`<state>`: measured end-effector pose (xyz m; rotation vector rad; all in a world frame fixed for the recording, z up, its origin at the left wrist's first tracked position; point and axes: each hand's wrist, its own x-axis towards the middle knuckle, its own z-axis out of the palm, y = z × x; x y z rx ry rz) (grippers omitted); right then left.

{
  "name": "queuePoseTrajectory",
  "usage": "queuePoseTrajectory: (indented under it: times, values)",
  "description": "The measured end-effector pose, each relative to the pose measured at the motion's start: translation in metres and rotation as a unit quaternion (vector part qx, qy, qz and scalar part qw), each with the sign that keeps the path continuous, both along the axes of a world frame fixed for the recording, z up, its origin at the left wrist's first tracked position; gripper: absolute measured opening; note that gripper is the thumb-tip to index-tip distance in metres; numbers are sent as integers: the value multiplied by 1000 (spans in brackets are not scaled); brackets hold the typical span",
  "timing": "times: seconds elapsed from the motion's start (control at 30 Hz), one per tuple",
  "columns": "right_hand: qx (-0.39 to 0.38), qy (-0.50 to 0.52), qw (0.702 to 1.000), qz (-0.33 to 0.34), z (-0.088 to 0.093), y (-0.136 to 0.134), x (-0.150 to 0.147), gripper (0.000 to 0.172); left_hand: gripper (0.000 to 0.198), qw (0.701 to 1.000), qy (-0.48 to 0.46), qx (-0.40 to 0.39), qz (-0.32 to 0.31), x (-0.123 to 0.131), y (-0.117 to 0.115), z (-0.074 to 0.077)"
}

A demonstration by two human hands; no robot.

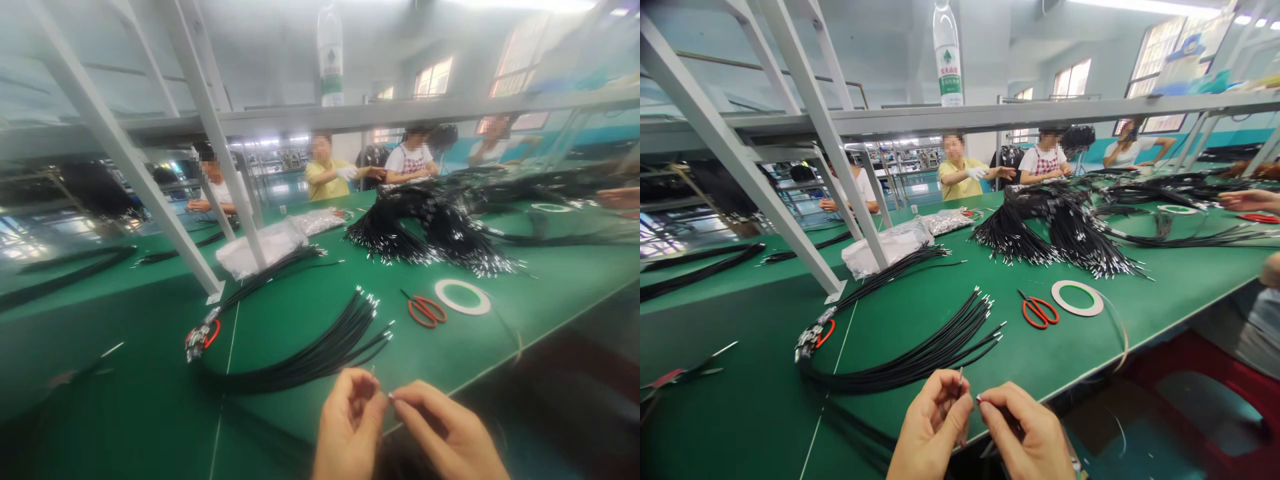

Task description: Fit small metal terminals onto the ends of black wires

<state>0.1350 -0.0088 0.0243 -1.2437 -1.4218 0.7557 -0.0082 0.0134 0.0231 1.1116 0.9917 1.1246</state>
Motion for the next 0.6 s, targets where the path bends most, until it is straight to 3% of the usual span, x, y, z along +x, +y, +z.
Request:
queuePoseTrajectory:
  times: [0.1, 0.23, 0.4, 0.6]
  values:
    - [-5, 17, 1000, -13, 4, 0, 3, 25, 46, 998, -6, -31, -56, -6, 4, 1]
    - [-7, 21, 1000, -12, 7, -1, 3, 26, 42, 992, 59, -8, -111, -10, 7, 7]
    - [-14, 4, 1000, 4, 8, -1, 1, 24, 31, 991, 111, 3, -74, -2, 3, 8]
    - [2, -8, 1000, -10, 9, -2, 2, 27, 26, 975, 203, 87, 5, 6, -4, 10]
